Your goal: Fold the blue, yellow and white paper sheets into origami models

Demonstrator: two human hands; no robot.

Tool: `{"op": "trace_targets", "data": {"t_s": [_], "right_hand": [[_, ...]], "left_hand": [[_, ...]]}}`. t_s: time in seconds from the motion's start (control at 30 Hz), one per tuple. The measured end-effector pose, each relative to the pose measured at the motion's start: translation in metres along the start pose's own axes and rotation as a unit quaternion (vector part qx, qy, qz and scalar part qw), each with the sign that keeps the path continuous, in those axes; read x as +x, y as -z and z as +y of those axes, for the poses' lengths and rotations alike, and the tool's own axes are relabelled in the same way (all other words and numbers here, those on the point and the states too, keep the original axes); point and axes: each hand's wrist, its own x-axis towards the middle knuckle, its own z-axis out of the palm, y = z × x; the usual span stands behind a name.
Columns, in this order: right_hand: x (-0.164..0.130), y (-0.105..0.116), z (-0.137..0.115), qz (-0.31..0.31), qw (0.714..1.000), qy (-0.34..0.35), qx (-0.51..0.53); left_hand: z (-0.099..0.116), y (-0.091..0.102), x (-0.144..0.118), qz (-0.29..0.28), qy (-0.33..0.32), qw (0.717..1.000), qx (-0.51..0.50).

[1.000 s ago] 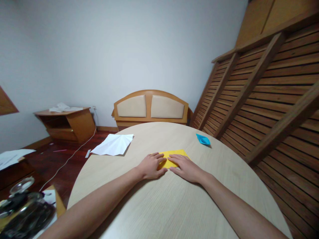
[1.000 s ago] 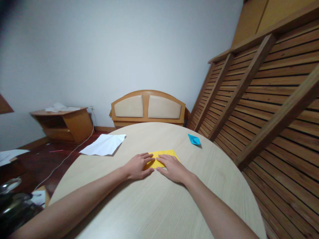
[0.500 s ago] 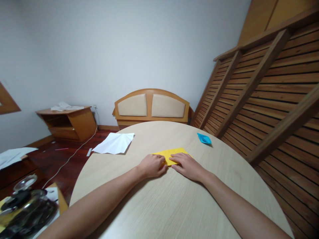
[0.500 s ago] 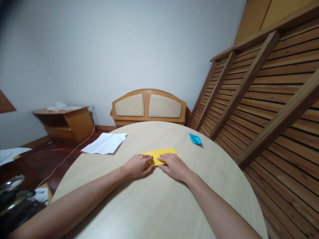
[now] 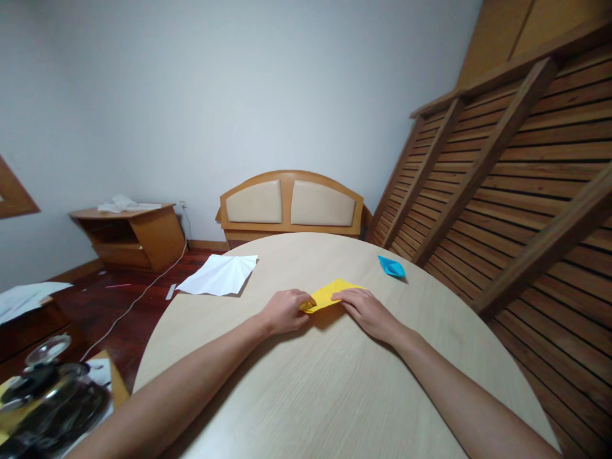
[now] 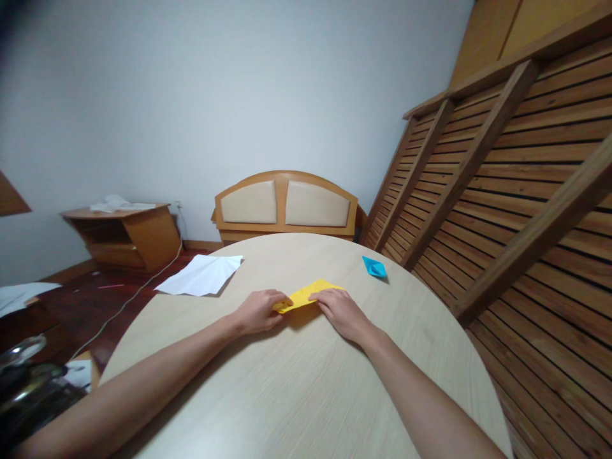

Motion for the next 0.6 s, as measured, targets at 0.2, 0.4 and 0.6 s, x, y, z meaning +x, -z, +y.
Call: {"op": "trace_targets", "data": {"t_s": [0.2,0.4,0.6], "right_hand": [[0.005,0.008,-0.015,0.058,0.986,-0.040,0.148],[0.010,0.007,-0.028,0.081,0.946,-0.075,0.305],[0.014,0.010,-0.038,0.081,0.903,-0.106,0.409]], "left_hand": [[-0.013,-0.008,0.007,0.193,0.075,0.933,-0.293],[-0.006,-0.011,0.012,0.149,0.058,0.897,-0.412],[0.000,-0.006,0.014,0.167,0.078,0.882,-0.434]]}}
